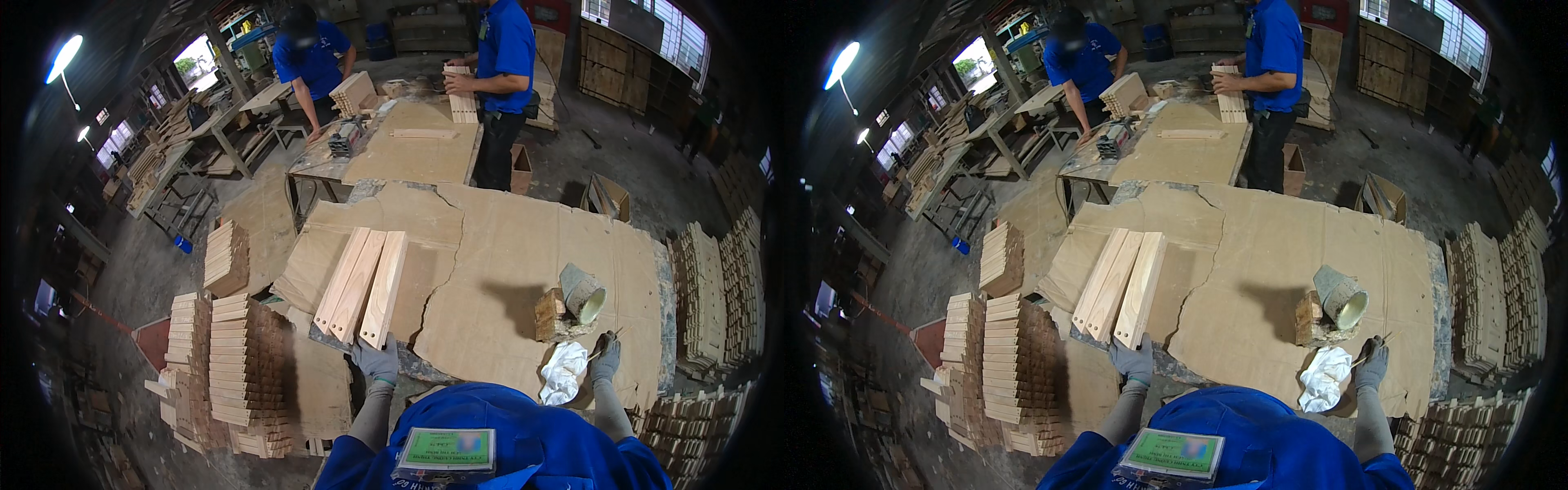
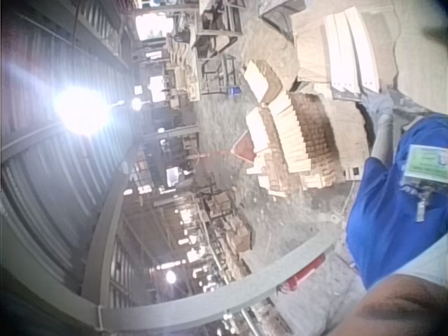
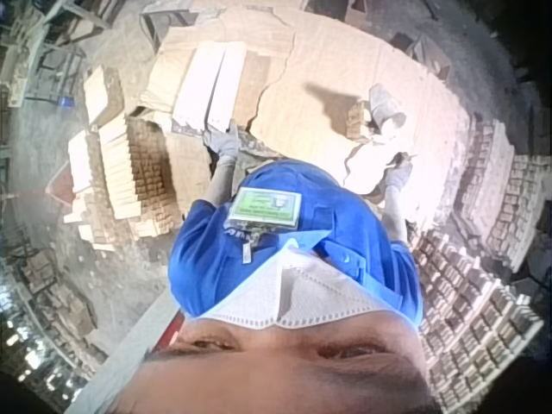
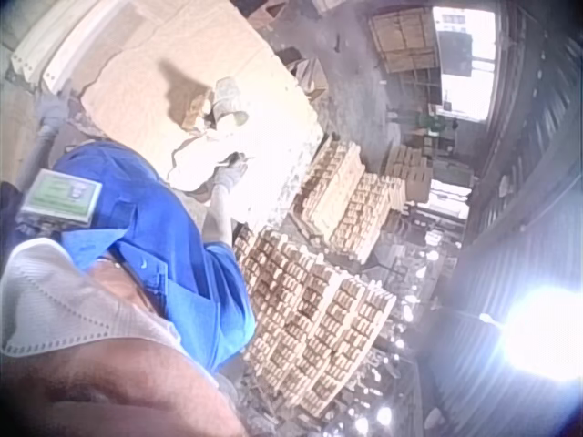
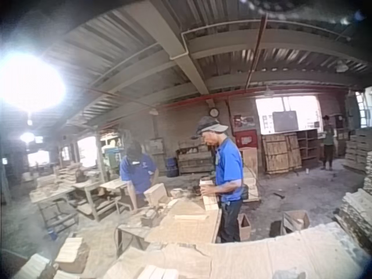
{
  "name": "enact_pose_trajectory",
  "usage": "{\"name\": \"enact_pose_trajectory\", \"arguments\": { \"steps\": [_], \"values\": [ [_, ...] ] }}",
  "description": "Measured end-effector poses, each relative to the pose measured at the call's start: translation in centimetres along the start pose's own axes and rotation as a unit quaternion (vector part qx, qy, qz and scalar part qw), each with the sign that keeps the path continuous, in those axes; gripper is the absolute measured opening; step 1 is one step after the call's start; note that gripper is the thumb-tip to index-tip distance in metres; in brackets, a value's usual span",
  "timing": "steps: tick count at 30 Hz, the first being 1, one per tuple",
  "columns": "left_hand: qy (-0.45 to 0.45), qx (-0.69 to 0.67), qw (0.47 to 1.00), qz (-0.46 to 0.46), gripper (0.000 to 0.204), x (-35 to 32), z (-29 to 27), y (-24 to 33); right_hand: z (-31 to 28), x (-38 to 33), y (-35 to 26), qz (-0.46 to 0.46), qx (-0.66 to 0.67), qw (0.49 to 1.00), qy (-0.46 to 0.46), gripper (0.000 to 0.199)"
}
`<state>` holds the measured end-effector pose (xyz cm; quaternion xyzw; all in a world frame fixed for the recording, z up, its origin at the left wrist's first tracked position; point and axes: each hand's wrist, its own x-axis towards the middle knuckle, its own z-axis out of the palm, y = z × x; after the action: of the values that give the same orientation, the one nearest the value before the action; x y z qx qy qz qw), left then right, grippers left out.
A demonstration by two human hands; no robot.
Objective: The person applies a white liquid to the holes of small wooden blocks using a brush and then places them on a stack. The person repeats this process for multiple blocks in a workshop setting.
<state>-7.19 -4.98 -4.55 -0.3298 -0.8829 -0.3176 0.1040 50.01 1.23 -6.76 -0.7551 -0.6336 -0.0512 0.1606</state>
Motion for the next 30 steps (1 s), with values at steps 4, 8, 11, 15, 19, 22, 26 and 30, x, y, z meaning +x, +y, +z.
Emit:
{"name": "enact_pose_trajectory", "arguments": {
  "steps": [4, 8, 11, 15, 19, 22, 26, 30],
  "values": [
    [-0.002, 0.000, 1.000, -0.008, 0.077, 0.0, 0.3, 0.0, 0.4, -0.1, 0.4, 0.004, -0.011, 1.000, 0.003, 0.035],
    [-0.010, -0.002, 1.000, -0.018, 0.077, 0.1, -0.2, 0.2, -0.1, -0.1, -0.3, -0.001, 0.009, 1.000, 0.007, 0.033],
    [-0.003, -0.004, 1.000, -0.012, 0.077, 0.0, -0.1, 0.2, 0.3, -0.1, 0.4, -0.013, 0.003, 1.000, 0.018, 0.033],
    [-0.006, -0.006, 1.000, -0.012, 0.077, 0.0, -0.1, 0.2, 0.7, -0.2, 0.6, -0.014, 0.002, 1.000, 0.022, 0.033],
    [-0.006, -0.005, 1.000, -0.013, 0.079, -0.1, 0.0, 0.2, 0.8, -0.1, 0.7, -0.014, 0.002, 1.000, 0.015, 0.034],
    [-0.009, -0.004, 1.000, -0.013, 0.082, 0.1, 0.0, 0.1, 0.4, 0.0, 0.5, -0.015, 0.003, 1.000, 0.006, 0.035],
    [0.000, -0.016, 1.000, -0.008, 0.079, -0.1, 0.1, 0.1, 0.5, -0.1, 0.7, -0.005, -0.004, 1.000, -0.004, 0.036],
    [0.003, -0.015, 1.000, -0.006, 0.078, 0.0, -0.2, 0.0, 0.1, -0.2, 0.0, 0.014, -0.006, 1.000, -0.020, 0.037]
  ]
}}
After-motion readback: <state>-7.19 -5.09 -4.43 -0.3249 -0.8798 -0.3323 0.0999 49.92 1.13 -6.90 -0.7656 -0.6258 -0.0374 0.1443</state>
